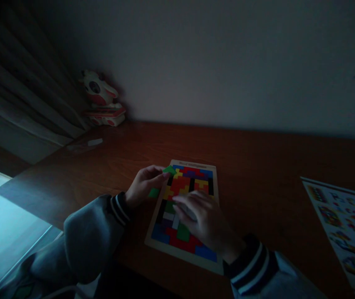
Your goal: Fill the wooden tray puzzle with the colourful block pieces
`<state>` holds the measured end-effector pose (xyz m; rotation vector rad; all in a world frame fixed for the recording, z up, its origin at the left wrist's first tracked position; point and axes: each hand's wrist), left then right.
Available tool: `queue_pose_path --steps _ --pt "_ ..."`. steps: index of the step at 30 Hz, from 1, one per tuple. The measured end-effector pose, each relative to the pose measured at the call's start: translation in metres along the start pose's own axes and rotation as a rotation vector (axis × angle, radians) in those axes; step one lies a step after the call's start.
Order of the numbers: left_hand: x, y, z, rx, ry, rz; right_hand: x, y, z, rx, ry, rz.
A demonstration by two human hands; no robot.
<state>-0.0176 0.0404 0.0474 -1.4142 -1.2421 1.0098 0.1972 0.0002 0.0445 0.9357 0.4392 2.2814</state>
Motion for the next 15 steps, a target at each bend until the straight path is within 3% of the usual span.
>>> queue_pose_path --steps 2,4,10,15 --pt "-0.002 0.000 -0.002 0.083 0.030 -0.010 0.000 -0.003 0.000 0.094 -0.141 -0.199" --pt "-0.004 0.000 -0.004 0.166 0.072 -0.034 0.000 -0.007 0.000 0.184 -0.206 -0.305" --pt "-0.012 -0.007 -0.006 0.512 0.212 -0.142 0.004 -0.009 0.001 0.242 -0.122 -0.256" --pt "-0.010 -0.013 0.006 0.712 0.263 -0.328 0.002 -0.015 0.005 0.249 -0.196 -0.351"
Point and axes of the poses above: each hand's wrist, its own x-axis towards the middle knuckle, its own z-axis out of the back of the hand, y = z × x, and after that the axes turned 2 degrees about z, right-handed
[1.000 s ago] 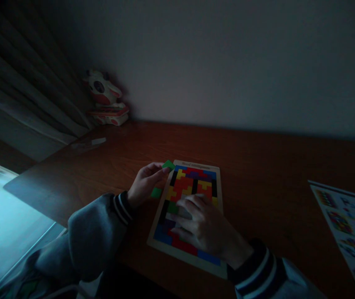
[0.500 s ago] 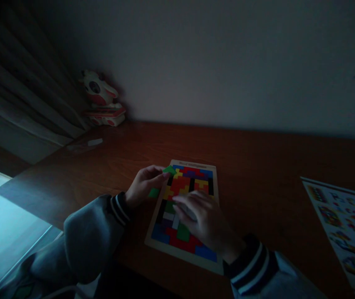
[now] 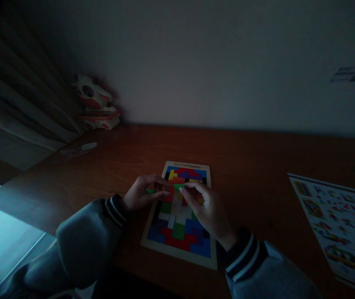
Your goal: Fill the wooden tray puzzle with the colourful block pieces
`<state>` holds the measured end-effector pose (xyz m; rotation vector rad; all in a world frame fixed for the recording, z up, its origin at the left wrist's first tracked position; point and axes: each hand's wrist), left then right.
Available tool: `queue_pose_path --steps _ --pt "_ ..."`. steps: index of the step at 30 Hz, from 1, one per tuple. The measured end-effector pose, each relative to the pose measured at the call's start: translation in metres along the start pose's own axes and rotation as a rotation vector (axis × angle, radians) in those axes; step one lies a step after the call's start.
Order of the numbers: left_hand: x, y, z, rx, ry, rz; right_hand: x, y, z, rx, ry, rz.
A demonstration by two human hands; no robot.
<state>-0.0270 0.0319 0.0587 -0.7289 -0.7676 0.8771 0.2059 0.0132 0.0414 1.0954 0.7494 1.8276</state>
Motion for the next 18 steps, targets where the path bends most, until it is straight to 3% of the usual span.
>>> queue_pose_path --steps 3,6,8,13,18 --pt "-0.003 0.011 0.017 0.195 -0.020 -0.129 0.001 -0.007 0.005 0.047 -0.045 -0.056" --pt "-0.014 0.023 0.036 0.329 0.062 -0.176 0.002 -0.010 0.012 0.030 -0.052 -0.009" --pt "-0.023 0.030 0.046 0.386 0.139 -0.180 0.003 -0.008 0.016 -0.024 -0.007 0.080" --pt "-0.041 0.037 0.057 0.466 0.162 -0.132 0.000 -0.003 0.021 -0.335 0.286 0.456" --pt "-0.041 0.038 0.055 0.413 0.160 -0.086 -0.003 0.002 0.017 -0.537 0.381 0.616"
Point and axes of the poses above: each hand's wrist, its own x-axis towards the middle knuckle, its own z-axis out of the back of the hand, y = z × x, and after that the axes turned 2 degrees about z, right-handed
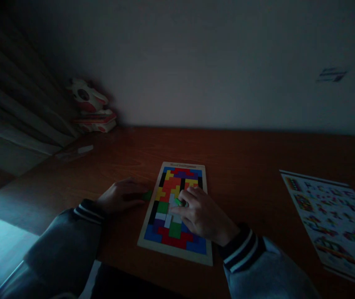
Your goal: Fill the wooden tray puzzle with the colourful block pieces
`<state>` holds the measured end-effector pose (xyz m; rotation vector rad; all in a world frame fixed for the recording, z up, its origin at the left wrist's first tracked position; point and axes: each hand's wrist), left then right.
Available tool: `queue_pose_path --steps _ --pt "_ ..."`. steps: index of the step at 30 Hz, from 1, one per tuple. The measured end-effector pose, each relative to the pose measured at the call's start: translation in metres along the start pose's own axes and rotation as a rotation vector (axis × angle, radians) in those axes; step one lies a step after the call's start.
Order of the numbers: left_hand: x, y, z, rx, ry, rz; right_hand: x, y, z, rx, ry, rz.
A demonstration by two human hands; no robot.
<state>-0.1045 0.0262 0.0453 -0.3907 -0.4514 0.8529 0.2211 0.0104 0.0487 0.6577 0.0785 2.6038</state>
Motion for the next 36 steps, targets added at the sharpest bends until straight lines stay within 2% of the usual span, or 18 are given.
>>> queue_pose_path --steps 5,8,12,16,20,22,26,28,33,36 --pt "0.002 0.000 -0.001 -0.034 0.002 0.046 0.002 0.006 0.000 -0.045 0.059 0.045" --pt "0.002 0.001 -0.001 -0.057 -0.002 0.091 0.002 0.004 0.000 -0.017 0.014 0.014" --pt "0.005 0.001 -0.003 -0.132 -0.061 0.149 0.001 -0.002 -0.001 0.140 -0.161 -0.191" --pt "0.015 -0.003 -0.008 -0.227 -0.215 0.161 0.001 -0.008 -0.004 0.289 -0.352 -0.439" --pt "0.036 -0.009 -0.018 -0.270 -0.279 0.123 0.001 -0.009 -0.006 0.361 -0.401 -0.585" --pt "0.050 -0.011 -0.025 -0.307 -0.297 0.106 0.000 -0.009 -0.004 0.350 -0.381 -0.539" --pt "0.075 -0.007 -0.037 -0.316 -0.318 0.090 -0.003 -0.008 0.002 0.295 -0.268 -0.300" --pt "0.083 -0.005 -0.040 -0.291 -0.319 0.065 -0.003 -0.009 0.004 0.277 -0.231 -0.228" --pt "0.086 -0.003 -0.042 -0.326 -0.310 0.035 -0.005 -0.008 0.001 0.273 -0.228 -0.221" --pt "0.081 -0.011 -0.043 -0.418 -0.282 0.077 -0.005 -0.009 0.001 0.271 -0.271 -0.259"
Point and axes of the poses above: each hand's wrist, its own x-axis towards the middle knuckle, its own z-axis out of the back of the hand, y = z × x, and after that the axes turned 2 degrees about z, right-handed
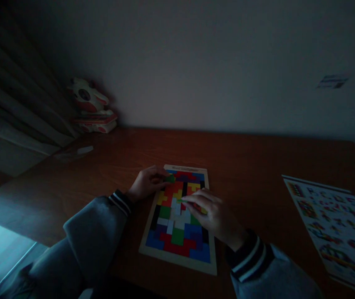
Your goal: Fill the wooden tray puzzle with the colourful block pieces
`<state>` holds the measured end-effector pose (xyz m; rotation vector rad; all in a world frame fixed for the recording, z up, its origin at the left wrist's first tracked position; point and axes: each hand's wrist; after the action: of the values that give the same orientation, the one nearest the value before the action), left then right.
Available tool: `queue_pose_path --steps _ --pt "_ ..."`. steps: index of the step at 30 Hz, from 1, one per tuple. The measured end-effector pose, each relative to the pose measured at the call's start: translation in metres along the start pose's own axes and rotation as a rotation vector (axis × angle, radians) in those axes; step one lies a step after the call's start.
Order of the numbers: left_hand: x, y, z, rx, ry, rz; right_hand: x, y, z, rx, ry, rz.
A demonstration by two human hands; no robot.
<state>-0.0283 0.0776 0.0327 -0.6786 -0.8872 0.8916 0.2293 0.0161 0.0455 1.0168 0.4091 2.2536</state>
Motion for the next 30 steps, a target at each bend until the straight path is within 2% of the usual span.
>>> queue_pose_path --steps 4,6,10,15,18,23,26,30 --pt "-0.007 -0.012 -0.010 -0.125 -0.008 0.133 0.001 -0.003 -0.001 0.016 -0.176 -0.162" --pt "-0.009 -0.017 -0.015 -0.162 0.048 0.159 0.001 -0.004 -0.003 0.058 -0.212 -0.278" --pt "-0.012 -0.025 -0.020 -0.251 0.181 0.079 0.003 0.001 -0.007 0.138 -0.176 -0.391" --pt "-0.014 -0.029 -0.019 -0.241 0.207 0.036 0.007 0.010 -0.010 0.237 -0.089 -0.431" --pt "-0.015 -0.030 -0.019 -0.238 0.168 0.067 0.007 0.008 -0.010 0.219 -0.064 -0.428" --pt "-0.013 -0.024 -0.024 -0.409 0.077 0.241 0.002 -0.001 -0.014 0.009 0.027 -0.251" --pt "-0.011 -0.018 -0.027 -0.552 0.065 0.305 0.002 0.000 -0.019 -0.067 0.122 -0.198" --pt "-0.009 -0.015 -0.029 -0.566 0.073 0.350 0.002 0.005 -0.023 -0.086 0.153 -0.201"
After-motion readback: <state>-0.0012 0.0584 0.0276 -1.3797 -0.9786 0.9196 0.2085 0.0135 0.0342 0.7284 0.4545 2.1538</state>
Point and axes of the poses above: each hand's wrist, its own x-axis towards the middle knuckle, its own z-axis out of the back of the hand, y = z × x, and after that the axes turned 2 degrees about z, right-handed
